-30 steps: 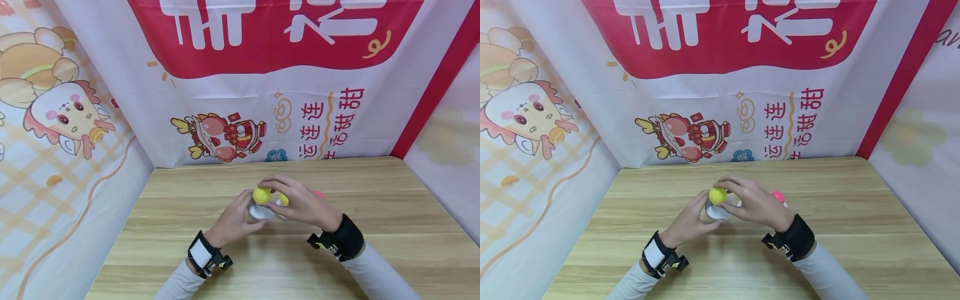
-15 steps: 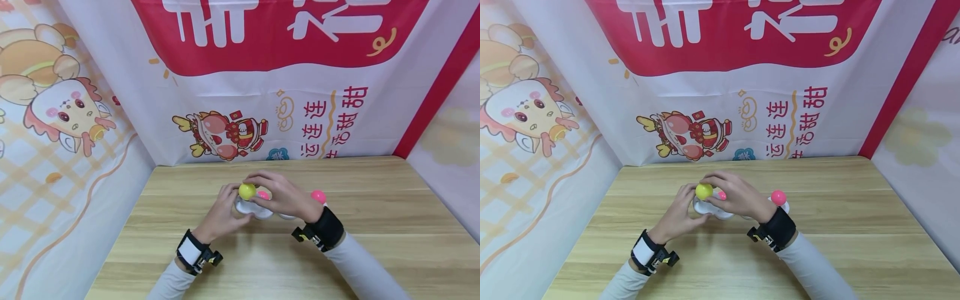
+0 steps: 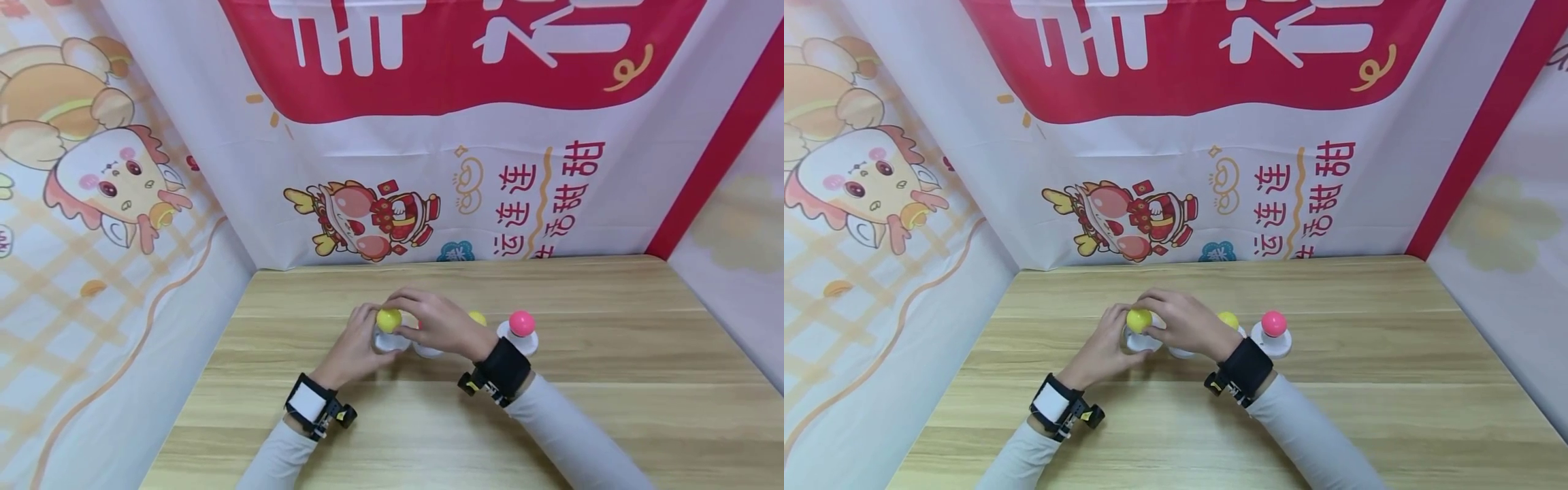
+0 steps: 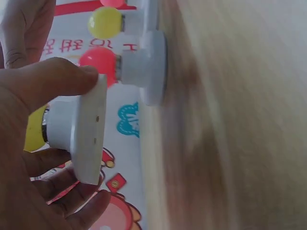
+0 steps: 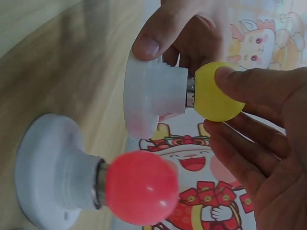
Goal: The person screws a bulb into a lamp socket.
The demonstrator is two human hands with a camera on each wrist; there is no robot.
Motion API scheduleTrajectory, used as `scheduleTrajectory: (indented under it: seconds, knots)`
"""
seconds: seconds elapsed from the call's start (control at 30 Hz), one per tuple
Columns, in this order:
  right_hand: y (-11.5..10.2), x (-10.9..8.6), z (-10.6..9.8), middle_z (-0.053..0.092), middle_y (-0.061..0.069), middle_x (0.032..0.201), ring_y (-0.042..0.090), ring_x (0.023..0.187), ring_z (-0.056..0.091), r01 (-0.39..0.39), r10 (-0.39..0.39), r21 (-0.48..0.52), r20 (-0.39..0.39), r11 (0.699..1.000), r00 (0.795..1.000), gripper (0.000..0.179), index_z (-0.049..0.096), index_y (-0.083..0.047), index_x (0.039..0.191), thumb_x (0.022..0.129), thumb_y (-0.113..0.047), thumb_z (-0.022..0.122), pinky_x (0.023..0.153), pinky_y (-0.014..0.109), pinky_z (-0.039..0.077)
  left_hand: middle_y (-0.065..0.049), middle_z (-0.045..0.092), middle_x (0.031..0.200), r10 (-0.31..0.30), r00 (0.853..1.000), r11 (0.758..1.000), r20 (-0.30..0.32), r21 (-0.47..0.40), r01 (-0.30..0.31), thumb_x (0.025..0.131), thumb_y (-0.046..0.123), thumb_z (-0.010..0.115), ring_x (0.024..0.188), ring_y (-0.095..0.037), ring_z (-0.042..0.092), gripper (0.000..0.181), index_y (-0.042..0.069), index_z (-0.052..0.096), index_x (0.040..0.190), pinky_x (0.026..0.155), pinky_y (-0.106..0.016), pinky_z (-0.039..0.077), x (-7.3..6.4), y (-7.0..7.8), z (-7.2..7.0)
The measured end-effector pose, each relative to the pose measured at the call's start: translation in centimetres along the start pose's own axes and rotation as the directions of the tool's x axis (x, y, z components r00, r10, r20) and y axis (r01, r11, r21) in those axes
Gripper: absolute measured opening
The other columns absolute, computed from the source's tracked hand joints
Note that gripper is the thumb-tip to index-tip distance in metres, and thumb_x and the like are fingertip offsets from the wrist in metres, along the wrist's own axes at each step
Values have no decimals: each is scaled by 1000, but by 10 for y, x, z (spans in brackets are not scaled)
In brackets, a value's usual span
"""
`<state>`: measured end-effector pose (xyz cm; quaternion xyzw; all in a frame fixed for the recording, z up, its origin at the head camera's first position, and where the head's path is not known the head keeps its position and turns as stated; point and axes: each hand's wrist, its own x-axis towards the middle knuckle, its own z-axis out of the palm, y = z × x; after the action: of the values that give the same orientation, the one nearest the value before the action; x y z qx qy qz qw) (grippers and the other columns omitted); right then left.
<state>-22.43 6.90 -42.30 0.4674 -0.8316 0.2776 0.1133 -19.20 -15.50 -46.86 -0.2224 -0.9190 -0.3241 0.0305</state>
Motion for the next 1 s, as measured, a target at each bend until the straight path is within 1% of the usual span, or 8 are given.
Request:
scheduleTrajectory:
  seconds: [0.13, 0.27, 0.33, 0.47, 0.6, 0.77, 1.0]
  knots:
    - [4, 0, 11, 72, 5, 133, 20, 124, 70, -32, 33, -23, 35, 999, 999, 40, 73, -11, 132, 95, -20, 83, 107, 34, 60, -12, 56, 144, -44, 999, 999, 17, 11, 44, 81, 24, 94, 131, -29, 52, 84, 3, 52, 151, 110, -49, 55, 3, -8, 6]
    - [7, 0, 19, 71, 4, 134, 19, 123, 71, -68, 71, -46, 73, 997, 995, 41, 72, -12, 133, 95, -20, 83, 106, 33, 60, -12, 56, 144, -93, 994, 996, 61, 16, 92, 82, 27, 94, 131, -28, 52, 81, 4, 54, 149, 113, -48, 53, 4, -16, 10]
    - [8, 0, 21, 71, 4, 135, 18, 122, 71, -85, 90, -58, 85, 995, 992, 41, 72, -13, 134, 95, -20, 82, 106, 33, 61, -12, 56, 144, -105, 991, 994, 77, 19, 104, 83, 28, 94, 131, -28, 53, 80, 5, 55, 149, 114, -49, 52, 6, -19, 12]
    - [11, 0, 25, 71, 3, 135, 18, 122, 71, -101, 108, -81, 96, 992, 989, 41, 71, -14, 135, 95, -21, 82, 106, 32, 60, -12, 57, 144, -125, 987, 992, 101, 19, 124, 84, 29, 93, 132, -28, 53, 80, 6, 54, 151, 115, -50, 51, 8, -22, 13]
    - [12, 0, 28, 71, 3, 136, 17, 122, 71, -105, 118, -114, 115, 988, 986, 43, 71, -14, 136, 95, -22, 82, 106, 32, 60, -11, 57, 142, -148, 981, 989, 123, -6, 149, 86, 28, 91, 131, -28, 54, 79, 8, 53, 153, 116, -50, 52, 10, -24, 15]
    - [12, 1, 30, 70, 3, 136, 17, 122, 71, -105, 122, -132, 132, 986, 984, 44, 70, -15, 139, 96, -22, 81, 106, 31, 60, -12, 58, 140, -161, 979, 985, 126, -43, 167, 88, 26, 90, 129, -28, 55, 77, 6, 53, 152, 114, -51, 53, 10, -25, 16]
    - [12, 1, 32, 71, 2, 136, 15, 121, 71, -109, 127, -139, 131, 984, 983, 44, 70, -16, 139, 97, -21, 80, 105, 31, 60, -13, 59, 141, -171, 977, 982, 127, -61, 180, 87, 25, 90, 130, -29, 56, 79, 8, 51, 153, 114, -51, 52, 11, -27, 17]
